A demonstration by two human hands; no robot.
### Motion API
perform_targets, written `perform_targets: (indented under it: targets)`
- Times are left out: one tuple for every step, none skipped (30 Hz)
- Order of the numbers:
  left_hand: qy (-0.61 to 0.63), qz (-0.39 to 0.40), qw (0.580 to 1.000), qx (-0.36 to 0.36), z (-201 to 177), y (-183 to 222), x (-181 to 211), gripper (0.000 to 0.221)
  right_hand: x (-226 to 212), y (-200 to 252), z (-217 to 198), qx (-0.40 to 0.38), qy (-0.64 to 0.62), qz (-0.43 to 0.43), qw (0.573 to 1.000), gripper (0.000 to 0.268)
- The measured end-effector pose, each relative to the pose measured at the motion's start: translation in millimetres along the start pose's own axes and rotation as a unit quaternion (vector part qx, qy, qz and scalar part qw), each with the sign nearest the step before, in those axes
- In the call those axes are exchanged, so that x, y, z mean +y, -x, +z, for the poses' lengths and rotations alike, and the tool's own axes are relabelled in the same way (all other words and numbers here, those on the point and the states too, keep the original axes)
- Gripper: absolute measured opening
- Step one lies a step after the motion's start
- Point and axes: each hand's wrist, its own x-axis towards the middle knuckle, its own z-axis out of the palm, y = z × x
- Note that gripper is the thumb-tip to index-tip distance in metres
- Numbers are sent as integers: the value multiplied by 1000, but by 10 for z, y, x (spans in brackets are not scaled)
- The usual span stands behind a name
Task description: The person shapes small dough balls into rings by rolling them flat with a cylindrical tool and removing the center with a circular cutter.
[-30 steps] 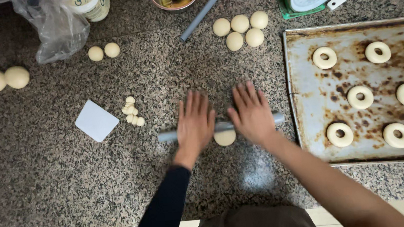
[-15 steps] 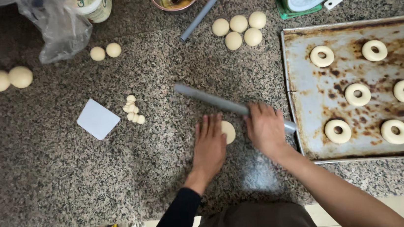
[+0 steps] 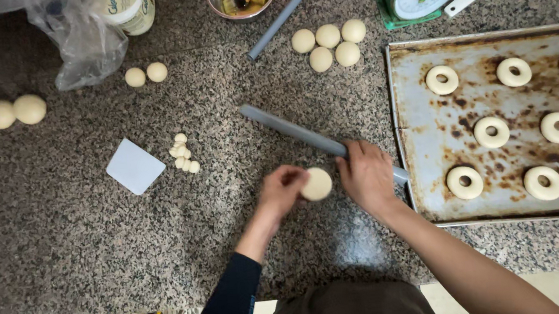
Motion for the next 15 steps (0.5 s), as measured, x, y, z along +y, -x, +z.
perform_targets:
  targets:
    - [-117,79,989,46,-34,1,-42,26,-19,-7,0,-4,6,-5,1000,34]
    - [-231,157,956,94,-76,2,-79,27,-49,-31,10,-7,12,-11,1000,33]
    - [-340,231,901,139,-110,21,-119,28,-74,-43,17,-10,17,-18,1000,33]
    - [-399,280,859,157,-134,70,-161,32,-86,-22,18,-14,13,-39,999,32]
    - [-454,328,810,173,-154,135,-192,38,-91,16,22,-18,9,-60,998,31]
    - [-506,374,755,187,-167,199,-208,43,-87,57,32,-21,6,-79,997,30]
    - [-519,389,736,193,-183,267,-218,45,-83,110,51,-22,-7,-109,994,29]
    - [-530,405,718,198,-184,333,-232,47,-67,181,63,-22,-19,-138,990,27]
    - [-541,421,699,203,-173,382,-247,50,-44,250,70,-23,-31,-168,985,26]
    - [-541,406,712,187,-159,444,-278,52,-23,329,72,-33,-32,-172,984,30]
    - [-540,391,725,171,-139,510,-319,54,4,413,62,-43,-33,-176,983,33]
    - [-539,376,737,154,-126,530,-342,56,29,460,74,-54,-34,-180,982,37]
    - [-563,350,734,150,-116,488,-330,57,42,450,127,-39,11,-181,983,42]
    - [-585,324,729,145,-95,410,-288,57,55,408,198,-24,56,-183,981,47]
    - [-607,298,723,141,-78,340,-232,57,73,371,265,-8,101,-184,978,52]
